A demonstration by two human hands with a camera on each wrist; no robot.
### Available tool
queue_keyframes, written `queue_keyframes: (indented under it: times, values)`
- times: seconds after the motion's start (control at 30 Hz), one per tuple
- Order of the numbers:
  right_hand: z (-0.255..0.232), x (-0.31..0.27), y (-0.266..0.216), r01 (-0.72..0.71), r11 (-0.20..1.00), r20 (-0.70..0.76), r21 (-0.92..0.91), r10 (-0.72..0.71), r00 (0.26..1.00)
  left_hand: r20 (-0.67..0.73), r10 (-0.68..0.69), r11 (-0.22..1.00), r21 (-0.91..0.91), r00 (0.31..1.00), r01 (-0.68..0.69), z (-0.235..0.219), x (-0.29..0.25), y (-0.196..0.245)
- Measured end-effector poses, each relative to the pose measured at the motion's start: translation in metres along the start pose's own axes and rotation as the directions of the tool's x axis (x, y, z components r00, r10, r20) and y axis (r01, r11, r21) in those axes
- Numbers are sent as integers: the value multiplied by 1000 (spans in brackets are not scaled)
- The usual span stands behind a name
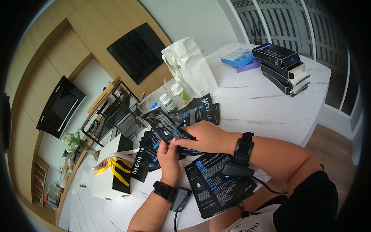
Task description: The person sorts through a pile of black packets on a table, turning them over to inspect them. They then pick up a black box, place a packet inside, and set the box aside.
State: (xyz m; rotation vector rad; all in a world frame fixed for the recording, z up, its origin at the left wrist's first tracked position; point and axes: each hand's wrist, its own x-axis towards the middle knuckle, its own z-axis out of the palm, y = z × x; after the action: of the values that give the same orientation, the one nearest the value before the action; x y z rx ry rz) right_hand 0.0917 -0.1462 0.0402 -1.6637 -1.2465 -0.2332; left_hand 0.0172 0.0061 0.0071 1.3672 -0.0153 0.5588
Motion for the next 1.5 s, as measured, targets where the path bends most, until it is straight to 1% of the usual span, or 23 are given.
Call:
queue_keyframes:
  times: [0.07, 0.2, 0.23, 0.27, 0.37, 0.4, 0.5, 0.53, 0.6, 0.63, 0.67, 0.73, 0.87, 0.93, 1.0, 1.1, 1.13, 1.27, 1.33, 1.37, 1.4, 1.47, 1.5]
  values:
    - [-1, 0, -1, -8, 1000, -29, -20, 7, 1000, -8, 16, 1000, 9, 1000, -16, 0, 0, -1]
    - [-2, 5, 13, -134, 991, -147, -15, 130, 981, 6, 54, 998, -25, 999, -54, 4, -2, 3]
    - [0, 4, 14, -191, 981, -113, -12, 189, 976, 7, 58, 998, -32, 998, -57, 5, -2, 3]
    - [0, 2, 14, -191, 982, -113, -13, 188, 976, 6, 61, 997, -39, 998, -61, 5, -2, 3]
    - [0, 1, 3, -25, 997, -39, 68, 27, 999, 19, 53, 997, -55, 998, -52, 1, 0, 0]
    - [0, 1, 3, -24, 997, -37, 67, 27, 999, 17, 53, 997, -57, 998, -52, 0, 0, 0]
    - [-4, 2, 3, -154, 988, -50, 14, 155, 987, 73, 69, 995, -71, 995, -64, 1, 1, -1]
    - [-2, 3, 7, -152, 988, -39, -12, 152, 988, 96, 71, 993, -103, 993, -61, 1, 1, -2]
    - [3, 5, 13, -52, 971, -239, 233, 109, 965, 116, 21, 988, -152, 993, -3, 2, 0, 0]
    - [0, 5, 14, -150, 955, -183, 255, 200, 963, 104, 7, 990, -138, 995, 7, 4, -1, 1]
    - [2, 5, 18, -136, 952, -216, 275, 199, 956, 93, -6, 991, -129, 996, 18, 4, 0, 2]
    - [2, 5, 17, -189, 933, -217, 305, 261, 941, 115, -28, 997, -67, 993, 36, -1, 1, 0]
    - [5, 3, 14, -159, 914, -210, 374, 251, 945, 102, 10, 993, -122, 995, 3, -1, 1, -1]
    - [5, 0, 14, -132, 969, -177, 208, 170, 970, 82, 28, 988, -155, 996, -15, -3, 2, -2]
    - [5, -2, 0, -313, 893, -64, 322, 351, 934, 68, 11, 981, -192, 998, 2, -4, 3, -1]
    - [11, 1, -1, -297, 882, -116, 365, 360, 926, 80, 8, 976, -219, 997, 10, -5, 5, -7]
    - [11, 2, -1, -287, 881, -118, 377, 353, 928, 93, 39, 976, -217, 995, -18, -5, 5, -8]
    - [12, 6, -1, -333, 882, -169, 334, 404, 899, 106, -6, 998, -55, 994, 11, -7, 6, -12]
    - [14, 5, -3, -326, 892, -182, 314, 393, 901, 88, -26, 997, -74, 996, 32, -7, 5, -10]
    - [15, 4, -6, -300, 903, -170, 308, 362, 916, 69, -27, 999, -40, 997, 30, -7, 5, -7]
    - [15, 2, -6, -312, 898, -161, 310, 373, 914, 67, -17, 999, -30, 998, 19, -8, 5, -6]
    - [16, 1, -7, -237, 939, -197, 249, 288, 937, 68, -34, 999, 24, 997, 32, -8, 1, 2]
    - [17, 4, -7, -214, 929, -254, 302, 295, 921, 66, -43, 999, 25, 997, 41, -6, 0, 4]
